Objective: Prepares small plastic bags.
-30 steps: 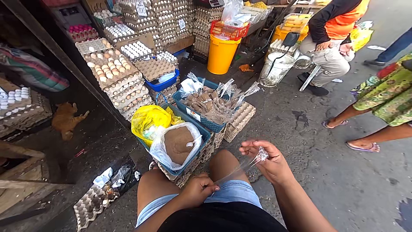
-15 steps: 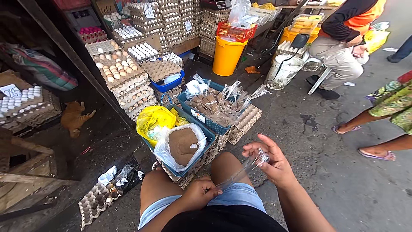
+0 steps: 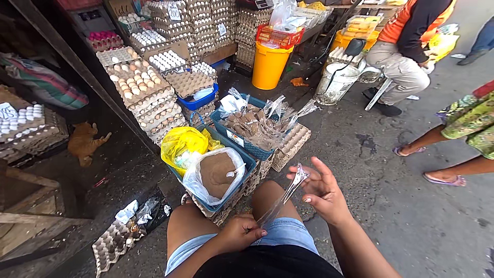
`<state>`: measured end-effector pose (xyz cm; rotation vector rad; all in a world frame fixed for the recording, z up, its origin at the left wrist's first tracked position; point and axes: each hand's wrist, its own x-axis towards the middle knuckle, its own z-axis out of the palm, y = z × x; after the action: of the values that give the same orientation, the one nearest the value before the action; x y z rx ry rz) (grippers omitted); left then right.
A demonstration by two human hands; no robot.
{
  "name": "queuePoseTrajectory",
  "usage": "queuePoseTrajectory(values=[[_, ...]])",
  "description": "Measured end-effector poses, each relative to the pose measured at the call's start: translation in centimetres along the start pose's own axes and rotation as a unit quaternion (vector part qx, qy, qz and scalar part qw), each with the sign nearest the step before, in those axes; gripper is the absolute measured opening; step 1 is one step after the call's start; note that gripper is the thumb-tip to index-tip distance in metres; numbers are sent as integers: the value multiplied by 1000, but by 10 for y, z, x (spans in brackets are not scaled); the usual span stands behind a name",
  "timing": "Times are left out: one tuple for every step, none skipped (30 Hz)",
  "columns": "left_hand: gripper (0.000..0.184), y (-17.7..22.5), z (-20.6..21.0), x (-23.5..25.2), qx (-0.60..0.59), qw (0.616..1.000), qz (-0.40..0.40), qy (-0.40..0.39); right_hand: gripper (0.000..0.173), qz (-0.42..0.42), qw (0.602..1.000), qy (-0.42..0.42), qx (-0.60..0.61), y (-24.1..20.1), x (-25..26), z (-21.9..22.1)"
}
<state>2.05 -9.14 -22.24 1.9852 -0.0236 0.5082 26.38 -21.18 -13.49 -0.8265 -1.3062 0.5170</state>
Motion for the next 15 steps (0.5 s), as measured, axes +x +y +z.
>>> queuePoseTrajectory(values=[[41,0,0,0,0,1000,5,-6,68,-7,1000,11,1,0,1,0],[40,1,-1,0,2,1000,10,-16,61,-13,1000,16,2,1,1,0],[39,2,-2,1,4,1000,16,-27,55,-19,1000,17,4,1,1,0],[39,2,-3,1,4,999,21,-34,49,-26,1000,16,5,1,1,0],[38,2,-3,1,4,999,27,-37,43,-33,999,18,4,1,1,0],[37,2,-3,1,5,999,32,-38,37,-38,999,25,1,1,2,0],[37,2,-3,1,6,999,33,-38,31,-41,998,36,-3,1,2,0],[36,2,-3,1,6,999,33,-38,27,-43,998,46,-9,1,2,-1],[36,2,-3,1,5,999,33,-40,25,-43,998,54,-11,0,2,-2],[36,2,-3,1,5,999,32,-41,23,-43,997,59,-14,0,2,-4],[36,2,-3,2,5,999,33,-41,22,-43,997,61,-17,-1,1,-6],[36,2,-3,2,6,999,35,-40,21,-43,997,61,-22,-2,1,-7],[36,2,-2,2,6,999,35,-40,22,-42,997,57,-27,-3,0,-9],[36,3,-2,2,6,999,35,-41,26,-40,997,50,-33,-4,-1,-10],[36,3,-2,2,6,999,35,-41,33,-37,998,38,-43,-5,-1,-12]])
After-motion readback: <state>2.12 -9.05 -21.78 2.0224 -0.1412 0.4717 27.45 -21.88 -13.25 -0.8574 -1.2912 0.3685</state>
